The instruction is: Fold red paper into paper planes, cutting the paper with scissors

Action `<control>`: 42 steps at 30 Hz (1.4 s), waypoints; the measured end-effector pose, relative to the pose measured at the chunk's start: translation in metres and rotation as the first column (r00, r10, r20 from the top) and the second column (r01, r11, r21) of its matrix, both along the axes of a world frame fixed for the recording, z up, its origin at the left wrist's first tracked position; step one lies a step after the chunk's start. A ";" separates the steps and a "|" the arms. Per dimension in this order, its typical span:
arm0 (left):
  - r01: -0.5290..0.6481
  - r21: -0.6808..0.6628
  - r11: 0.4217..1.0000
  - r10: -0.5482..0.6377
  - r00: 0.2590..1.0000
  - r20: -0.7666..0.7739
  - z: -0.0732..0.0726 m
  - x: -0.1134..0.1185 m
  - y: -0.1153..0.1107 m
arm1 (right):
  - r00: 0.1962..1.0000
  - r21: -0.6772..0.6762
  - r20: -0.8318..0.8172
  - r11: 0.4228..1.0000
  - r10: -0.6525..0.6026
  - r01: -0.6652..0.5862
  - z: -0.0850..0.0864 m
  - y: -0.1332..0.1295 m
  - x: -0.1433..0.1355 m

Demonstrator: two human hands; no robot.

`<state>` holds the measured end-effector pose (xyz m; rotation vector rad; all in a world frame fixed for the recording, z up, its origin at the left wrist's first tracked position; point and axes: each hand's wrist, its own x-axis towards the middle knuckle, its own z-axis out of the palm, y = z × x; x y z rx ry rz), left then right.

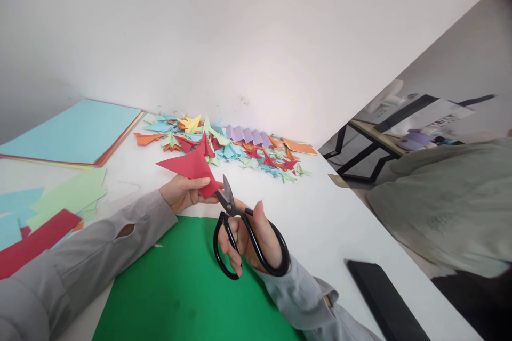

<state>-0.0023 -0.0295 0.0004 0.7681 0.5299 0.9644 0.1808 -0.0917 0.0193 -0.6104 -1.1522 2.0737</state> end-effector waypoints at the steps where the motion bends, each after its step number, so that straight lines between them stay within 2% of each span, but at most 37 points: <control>1: -0.004 -0.010 1.000 0.004 1.000 0.002 0.000 0.000 0.000 | 1.000 -0.006 -0.008 1.000 -0.006 0.005 0.000 0.000 0.000; 6: -0.051 -0.049 0.998 0.049 0.998 -0.034 0.003 0.003 -0.001 | 1.000 -0.025 -0.030 1.000 -0.006 0.005 -0.005 0.004 0.001; 11: -0.112 -0.075 0.991 0.109 0.993 -0.052 0.005 0.009 -0.005 | 0.996 -0.028 -0.058 0.997 -0.068 0.067 -0.011 0.004 -0.003; 19: -0.104 -0.042 0.994 0.101 0.994 -0.049 0.007 0.016 -0.011 | 0.989 -0.013 -0.075 0.991 -0.131 0.130 -0.014 -0.001 -0.013; 31: 0.001 -0.091 0.996 -0.010 0.996 -0.092 0.001 0.010 -0.005 | 0.999 -0.021 0.023 0.999 -0.029 0.029 -0.006 0.009 0.000; 36: 0.017 -0.067 0.998 -0.024 0.994 -0.102 0.000 0.009 -0.005 | 0.998 -0.025 0.059 0.999 -0.030 0.031 -0.007 0.008 -0.002; 42: 0.026 -0.050 0.998 -0.032 0.989 -0.141 -0.002 0.004 -0.002 | 0.999 -0.043 0.036 0.999 0.034 -0.032 -0.004 0.009 0.001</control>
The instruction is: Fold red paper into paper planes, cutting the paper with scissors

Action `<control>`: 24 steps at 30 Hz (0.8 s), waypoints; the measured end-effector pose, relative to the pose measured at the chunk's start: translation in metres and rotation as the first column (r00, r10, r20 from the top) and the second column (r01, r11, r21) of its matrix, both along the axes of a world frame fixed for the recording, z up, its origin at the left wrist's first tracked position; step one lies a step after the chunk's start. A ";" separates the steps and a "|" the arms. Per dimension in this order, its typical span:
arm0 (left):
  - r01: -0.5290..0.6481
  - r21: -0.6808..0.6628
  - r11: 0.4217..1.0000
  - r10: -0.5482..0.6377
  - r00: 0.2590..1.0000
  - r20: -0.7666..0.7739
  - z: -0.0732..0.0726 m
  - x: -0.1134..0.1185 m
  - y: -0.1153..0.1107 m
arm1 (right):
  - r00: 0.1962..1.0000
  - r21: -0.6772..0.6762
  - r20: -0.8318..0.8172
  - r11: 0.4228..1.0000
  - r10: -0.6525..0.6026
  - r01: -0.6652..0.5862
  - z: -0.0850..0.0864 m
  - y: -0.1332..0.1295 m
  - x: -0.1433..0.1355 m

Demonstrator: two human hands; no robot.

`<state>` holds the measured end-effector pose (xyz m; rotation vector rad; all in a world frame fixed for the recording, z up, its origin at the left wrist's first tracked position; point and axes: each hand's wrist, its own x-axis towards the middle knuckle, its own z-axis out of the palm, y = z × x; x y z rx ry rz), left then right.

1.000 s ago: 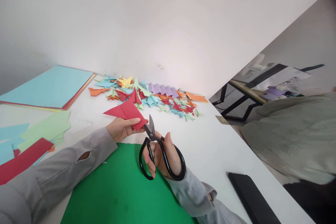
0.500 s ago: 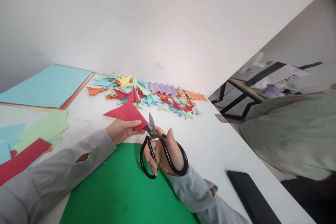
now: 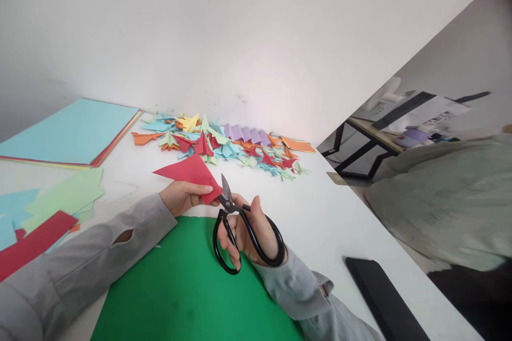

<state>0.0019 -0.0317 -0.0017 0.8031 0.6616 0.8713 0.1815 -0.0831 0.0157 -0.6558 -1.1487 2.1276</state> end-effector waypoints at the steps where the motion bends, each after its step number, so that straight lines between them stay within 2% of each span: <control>1: 0.006 0.004 1.000 -0.006 1.000 0.000 0.000 -0.001 0.000 | 1.000 0.003 -0.004 1.000 0.003 -0.003 0.000 0.000 0.000; 7: 0.035 0.021 0.999 -0.036 0.999 0.020 0.004 -0.004 0.002 | 1.000 0.053 0.001 0.998 0.027 -0.027 0.002 -0.001 0.003; 19: 0.053 0.032 0.998 -0.054 0.999 0.005 0.006 -0.006 0.001 | 0.999 0.066 0.007 0.997 0.043 -0.043 -0.001 0.001 0.007; 24: 0.047 0.012 0.999 -0.047 0.999 -0.014 0.008 -0.007 0.001 | 0.998 0.051 0.009 0.996 0.068 -0.069 0.002 0.001 0.008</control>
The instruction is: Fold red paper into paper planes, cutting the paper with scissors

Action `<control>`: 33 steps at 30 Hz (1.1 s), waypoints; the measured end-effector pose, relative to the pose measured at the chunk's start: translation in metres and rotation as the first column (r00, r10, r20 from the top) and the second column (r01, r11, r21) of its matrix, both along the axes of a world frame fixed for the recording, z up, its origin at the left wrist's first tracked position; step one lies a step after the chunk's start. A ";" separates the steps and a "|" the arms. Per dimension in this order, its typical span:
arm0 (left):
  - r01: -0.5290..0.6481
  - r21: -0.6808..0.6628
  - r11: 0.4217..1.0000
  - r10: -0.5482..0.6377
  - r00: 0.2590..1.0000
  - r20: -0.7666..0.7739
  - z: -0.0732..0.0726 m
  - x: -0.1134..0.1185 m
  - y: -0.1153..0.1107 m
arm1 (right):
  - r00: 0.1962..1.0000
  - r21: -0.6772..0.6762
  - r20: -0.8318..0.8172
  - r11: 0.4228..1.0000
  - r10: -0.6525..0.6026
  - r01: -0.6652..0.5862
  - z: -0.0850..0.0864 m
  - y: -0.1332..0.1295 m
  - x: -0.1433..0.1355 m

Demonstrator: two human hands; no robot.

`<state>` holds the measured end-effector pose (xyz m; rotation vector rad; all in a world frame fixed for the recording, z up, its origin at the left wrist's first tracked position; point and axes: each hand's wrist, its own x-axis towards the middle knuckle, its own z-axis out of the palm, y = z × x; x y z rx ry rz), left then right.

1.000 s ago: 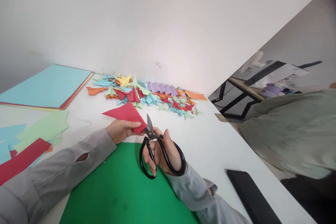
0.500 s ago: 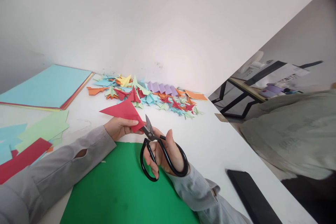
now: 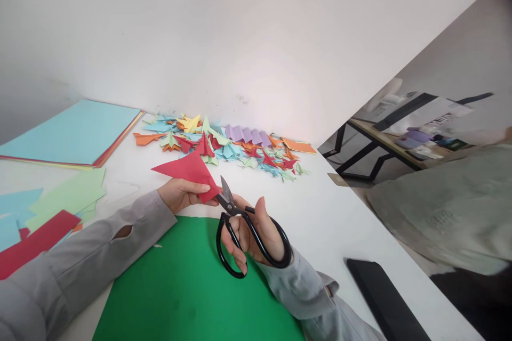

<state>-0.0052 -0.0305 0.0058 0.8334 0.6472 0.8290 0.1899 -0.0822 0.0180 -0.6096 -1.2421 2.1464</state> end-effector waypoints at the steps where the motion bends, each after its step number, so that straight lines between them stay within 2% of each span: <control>1: -0.002 -0.005 1.000 0.002 1.000 -0.001 0.000 0.000 0.000 | 1.000 -0.003 0.002 1.000 0.002 -0.002 0.001 0.000 0.000; 13: 0.001 0.019 1.000 -0.001 1.000 0.031 -0.004 0.000 0.001 | 0.999 0.020 -0.005 0.999 -0.033 0.033 -0.011 0.004 -0.002; 33: 0.018 0.005 1.000 -0.018 1.000 0.007 0.000 -0.005 -0.001 | 0.999 -0.036 -0.036 0.999 0.032 -0.033 -0.004 0.003 0.004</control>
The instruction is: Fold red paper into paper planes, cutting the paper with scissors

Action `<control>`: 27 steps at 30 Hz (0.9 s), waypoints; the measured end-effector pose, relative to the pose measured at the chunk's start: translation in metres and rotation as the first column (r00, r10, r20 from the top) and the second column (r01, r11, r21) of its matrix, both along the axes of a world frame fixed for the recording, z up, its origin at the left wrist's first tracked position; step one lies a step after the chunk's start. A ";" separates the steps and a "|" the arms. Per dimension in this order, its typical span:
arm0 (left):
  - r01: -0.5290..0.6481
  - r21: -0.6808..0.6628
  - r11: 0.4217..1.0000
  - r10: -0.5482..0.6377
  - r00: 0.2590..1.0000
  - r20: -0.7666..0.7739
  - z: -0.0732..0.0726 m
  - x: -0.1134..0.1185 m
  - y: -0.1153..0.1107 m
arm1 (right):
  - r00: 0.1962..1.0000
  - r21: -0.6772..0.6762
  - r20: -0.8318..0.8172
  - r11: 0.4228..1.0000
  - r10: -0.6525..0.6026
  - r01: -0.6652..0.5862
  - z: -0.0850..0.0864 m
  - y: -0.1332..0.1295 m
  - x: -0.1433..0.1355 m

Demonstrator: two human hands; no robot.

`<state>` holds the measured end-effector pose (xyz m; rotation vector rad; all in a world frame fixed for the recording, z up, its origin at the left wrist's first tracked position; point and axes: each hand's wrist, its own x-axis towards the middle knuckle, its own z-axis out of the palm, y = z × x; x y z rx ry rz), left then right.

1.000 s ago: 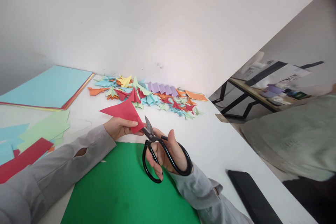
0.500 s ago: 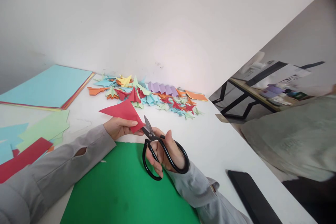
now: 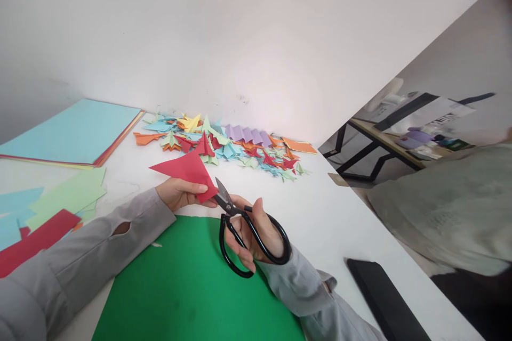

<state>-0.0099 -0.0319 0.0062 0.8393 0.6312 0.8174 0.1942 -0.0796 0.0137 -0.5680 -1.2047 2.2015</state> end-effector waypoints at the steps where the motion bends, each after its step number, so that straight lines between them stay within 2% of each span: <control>1: 0.003 -0.001 1.000 -0.003 1.000 0.002 0.000 0.000 0.000 | 1.000 0.000 -0.005 1.000 0.001 -0.001 0.000 0.000 0.000; 16: 0.060 0.015 0.998 -0.061 0.995 0.085 -0.002 -0.003 0.002 | 0.999 0.006 -0.050 1.000 0.010 -0.009 0.002 -0.001 0.000; 27: 0.136 0.025 0.990 -0.138 0.985 0.103 -0.005 -0.007 0.006 | 1.000 0.024 -0.014 1.000 0.019 -0.018 0.009 -0.003 0.001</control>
